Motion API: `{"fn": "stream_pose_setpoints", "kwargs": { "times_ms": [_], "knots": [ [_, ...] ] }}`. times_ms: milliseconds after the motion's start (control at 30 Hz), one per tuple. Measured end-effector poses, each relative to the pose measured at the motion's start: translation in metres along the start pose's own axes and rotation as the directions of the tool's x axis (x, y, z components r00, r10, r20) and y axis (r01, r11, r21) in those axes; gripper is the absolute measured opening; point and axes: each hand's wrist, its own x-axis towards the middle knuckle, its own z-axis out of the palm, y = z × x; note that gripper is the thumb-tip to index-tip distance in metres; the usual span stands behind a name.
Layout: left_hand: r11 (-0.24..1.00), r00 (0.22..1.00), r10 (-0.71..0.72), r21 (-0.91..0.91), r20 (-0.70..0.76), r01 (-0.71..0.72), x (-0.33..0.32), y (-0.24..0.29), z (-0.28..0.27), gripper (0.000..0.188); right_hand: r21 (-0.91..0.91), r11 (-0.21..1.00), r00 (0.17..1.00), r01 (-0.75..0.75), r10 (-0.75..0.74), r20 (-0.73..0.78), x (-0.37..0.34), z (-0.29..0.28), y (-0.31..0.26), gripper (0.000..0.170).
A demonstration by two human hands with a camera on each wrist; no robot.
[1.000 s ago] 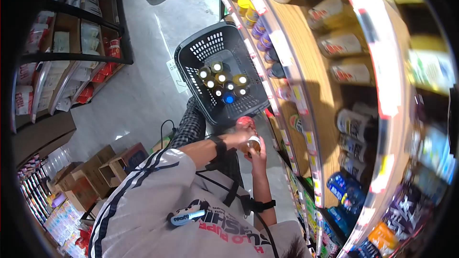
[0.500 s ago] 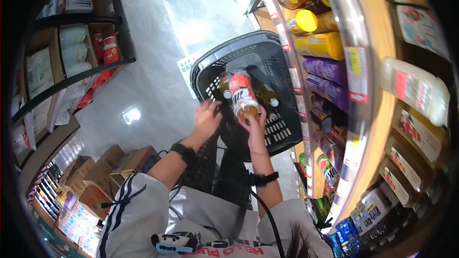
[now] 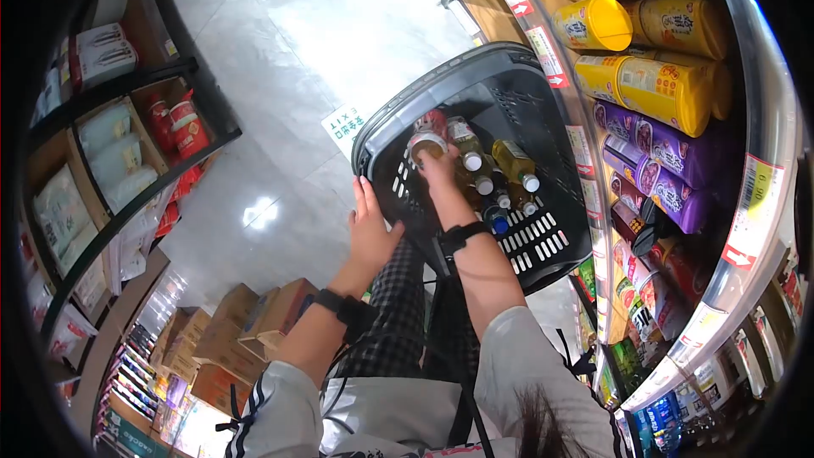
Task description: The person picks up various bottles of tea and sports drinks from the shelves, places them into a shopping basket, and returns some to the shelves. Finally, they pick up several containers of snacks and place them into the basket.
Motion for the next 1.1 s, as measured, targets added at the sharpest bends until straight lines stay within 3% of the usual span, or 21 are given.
{"fn": "stream_pose_setpoints", "kwargs": {
  "times_ms": [33, 100, 200, 300, 333, 367, 400, 433, 500, 533, 600, 633, 667, 733, 800, 867, 900, 1000, 1067, 1100],
  "knots": [
    [1.0, 1.0, -0.019, -0.016, 0.002, 0.019, 0.0, 0.002, 0.0, 0.099, -0.127, 0.99, 0.991, 0.057, -0.072, -0.117, 0.03, 0.01, 0.035, 0.078],
    [1.0, 1.0, -0.028, 0.0, -0.015, 0.028, 0.001, 0.003, 0.003, 0.098, -0.183, 0.975, 0.986, 0.129, -0.146, -0.077, 0.037, 0.02, 0.045, 0.081],
    [0.996, 0.998, -0.061, -0.073, -0.03, 0.059, 0.0, 0.008, 0.003, 0.098, -0.412, 0.89, 0.976, 0.195, -0.218, -0.007, 0.029, 0.021, 0.036, 0.091],
    [0.996, 0.993, -0.032, -0.09, -0.11, 0.022, 0.002, 0.002, 0.01, 0.092, -0.506, 0.815, 0.957, 0.283, -0.278, 0.086, 0.028, 0.028, 0.052, 0.095],
    [0.996, 0.991, -0.018, -0.086, -0.13, 0.007, 0.001, 0.003, 0.011, 0.091, -0.349, 0.885, 0.951, 0.308, -0.289, 0.106, 0.019, 0.025, 0.057, 0.093],
    [0.995, 0.989, -0.026, -0.103, -0.147, 0.011, 0.0, 0.011, 0.007, 0.085, -0.513, 0.793, 0.941, 0.328, -0.32, 0.106, 0.028, 0.033, 0.083, 0.081],
    [0.997, 0.984, 0.044, -0.055, -0.175, -0.054, 0.001, 0.017, 0.005, 0.082, -0.285, 0.881, 0.911, 0.377, -0.298, 0.286, -0.005, 0.006, 0.043, 0.066],
    [0.993, 0.975, 0.11, -0.009, -0.194, -0.114, -0.001, 0.024, 0.004, 0.079, -0.13, 0.965, 0.936, 0.226, -0.178, 0.304, 0.006, 0.006, 0.073, 0.058],
    [0.981, 0.958, 0.187, -0.006, -0.218, -0.193, -0.008, 0.048, 0.009, 0.07, 0.126, 0.992, 0.931, 0.016, -0.061, 0.359, -0.016, -0.027, 0.101, 0.046],
    [0.971, 0.946, 0.229, -0.009, -0.23, -0.237, -0.012, 0.058, 0.016, 0.067, 0.218, 0.976, 0.918, -0.006, -0.081, 0.387, -0.048, -0.06, 0.072, 0.041],
    [0.929, 0.917, 0.361, -0.019, -0.168, -0.369, -0.026, 0.083, 0.033, 0.059, 0.245, 0.965, 0.941, -0.097, 0.009, 0.338, -0.09, -0.118, 0.056, 0.032],
    [0.903, 0.89, 0.428, 0.029, -0.159, -0.429, -0.035, 0.099, 0.047, 0.044, 0.315, 0.948, 0.954, -0.049, -0.05, 0.297, -0.104, -0.15, 0.065, 0.031],
    [0.866, 0.876, 0.481, -0.144, -0.015, -0.478, -0.041, 0.111, 0.057, 0.035, 0.381, 0.924, 0.961, 0.003, -0.108, 0.254, -0.119, -0.182, 0.073, 0.03],
    [0.856, 0.845, 0.479, -0.34, 0.237, -0.39, -0.062, 0.129, 0.092, 0.032, 0.38, 0.924, 0.986, 0.037, -0.097, 0.139, -0.152, -0.247, 0.078, 0.029],
    [0.864, 0.759, 0.503, -0.278, 0.415, -0.42, -0.09, 0.154, 0.119, 0.03, 0.271, 0.962, 0.997, 0.022, -0.042, 0.069, -0.172, -0.316, 0.102, 0.035],
    [0.815, 0.694, 0.577, -0.236, 0.431, -0.53, -0.116, 0.169, 0.152, 0.03, 0.188, 0.976, 0.993, 0.112, -0.102, -0.064, -0.2, -0.38, 0.116, 0.037],
    [0.828, 0.677, 0.553, -0.235, 0.484, -0.508, -0.128, 0.177, 0.166, 0.03, 0.152, 0.975, 0.973, 0.164, -0.135, -0.185, -0.214, -0.41, 0.119, 0.035],
    [0.823, 0.644, 0.55, -0.214, 0.532, -0.527, -0.158, 0.2, 0.201, 0.033, 0.06, 0.966, 0.795, 0.253, -0.172, -0.582, -0.23, -0.497, 0.131, 0.033],
    [0.808, 0.622, 0.565, -0.212, 0.542, -0.55, -0.177, 0.211, 0.221, 0.034, 0.227, 0.861, 0.663, 0.455, -0.158, -0.731, -0.238, -0.549, 0.118, 0.038],
    [0.802, 0.606, 0.57, -0.216, 0.555, -0.557, -0.184, 0.216, 0.228, 0.033, 0.039, 0.822, 0.545, 0.568, -0.34, -0.766, -0.239, -0.564, 0.113, 0.045]
  ]
}}
